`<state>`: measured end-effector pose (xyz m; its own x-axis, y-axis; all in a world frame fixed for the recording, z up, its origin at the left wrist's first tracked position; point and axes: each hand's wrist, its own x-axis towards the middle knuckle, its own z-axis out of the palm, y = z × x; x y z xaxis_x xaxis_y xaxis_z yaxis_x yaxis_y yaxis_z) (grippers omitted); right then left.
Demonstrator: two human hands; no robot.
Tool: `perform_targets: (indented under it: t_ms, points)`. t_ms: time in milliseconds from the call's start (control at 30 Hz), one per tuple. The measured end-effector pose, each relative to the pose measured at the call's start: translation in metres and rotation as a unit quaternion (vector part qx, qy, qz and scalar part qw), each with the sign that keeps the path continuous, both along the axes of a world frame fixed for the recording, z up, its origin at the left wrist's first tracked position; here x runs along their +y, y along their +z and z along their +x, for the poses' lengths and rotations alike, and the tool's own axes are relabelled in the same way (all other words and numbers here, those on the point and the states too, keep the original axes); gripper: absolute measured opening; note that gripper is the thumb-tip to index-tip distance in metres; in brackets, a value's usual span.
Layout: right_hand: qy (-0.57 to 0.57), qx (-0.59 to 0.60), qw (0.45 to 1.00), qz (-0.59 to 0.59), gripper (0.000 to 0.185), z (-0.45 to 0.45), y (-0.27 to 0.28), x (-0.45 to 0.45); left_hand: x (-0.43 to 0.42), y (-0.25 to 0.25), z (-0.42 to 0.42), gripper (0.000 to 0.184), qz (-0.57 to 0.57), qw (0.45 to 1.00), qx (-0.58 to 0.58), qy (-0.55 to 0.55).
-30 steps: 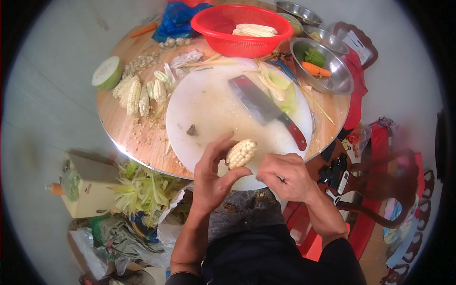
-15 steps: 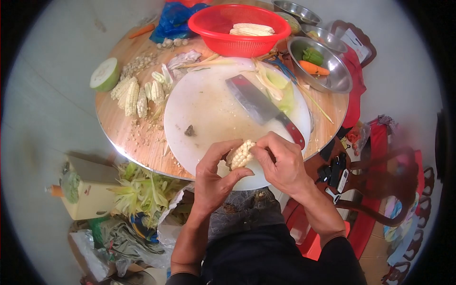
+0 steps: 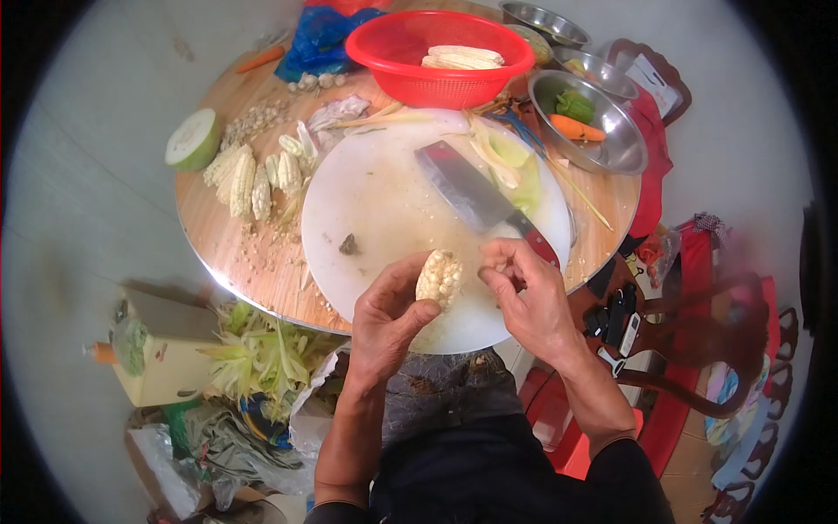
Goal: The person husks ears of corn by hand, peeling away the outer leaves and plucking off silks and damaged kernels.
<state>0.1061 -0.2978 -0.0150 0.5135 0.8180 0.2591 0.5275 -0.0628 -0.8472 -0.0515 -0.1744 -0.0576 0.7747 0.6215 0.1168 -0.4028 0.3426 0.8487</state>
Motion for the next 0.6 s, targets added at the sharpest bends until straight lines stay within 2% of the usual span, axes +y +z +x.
perform_targets:
  t_ms: [33,133,267,333,367,467,533,567,600]
  points:
    - [-0.022,0.035,0.999,0.0,0.022,-0.002,0.001,0.002,0.0,-0.001,0.0,0.058,-0.004,1.0,0.004,-0.002]
    - [-0.001,0.011,1.0,0.016,0.029,-0.004,0.004,0.001,0.001,-0.004,-0.001,0.055,0.002,1.0,0.023,-0.005]
    - [0.026,0.044,0.998,0.037,0.029,-0.005,0.002,0.004,-0.001,-0.005,-0.001,0.056,-0.074,0.996,0.028,-0.034]
    - [0.049,-0.032,0.996,0.074,0.025,-0.002,-0.011,0.006,0.0,-0.011,-0.001,0.049,-0.128,0.988,-0.016,-0.086]
    - [0.049,-0.031,0.996,0.075,0.025,-0.002,-0.016,0.007,0.0,-0.01,-0.001,0.049,-0.128,0.988,-0.016,-0.086]
    - [0.024,0.027,0.994,0.101,0.018,-0.009,-0.019,0.009,-0.001,-0.009,0.0,0.049,-0.158,0.98,-0.044,-0.114]
    - [-0.003,-0.099,0.992,0.075,0.017,-0.016,-0.007,0.009,-0.004,-0.014,0.003,0.047,-0.121,0.991,-0.01,-0.057]
    - [-0.004,-0.099,0.992,0.075,0.017,-0.016,-0.006,0.008,-0.004,-0.013,0.003,0.047,-0.121,0.991,-0.009,-0.058]
    - [-0.012,-0.162,0.985,0.059,0.017,-0.016,-0.005,0.008,-0.004,-0.009,0.002,0.046,-0.052,0.997,0.04,-0.051]
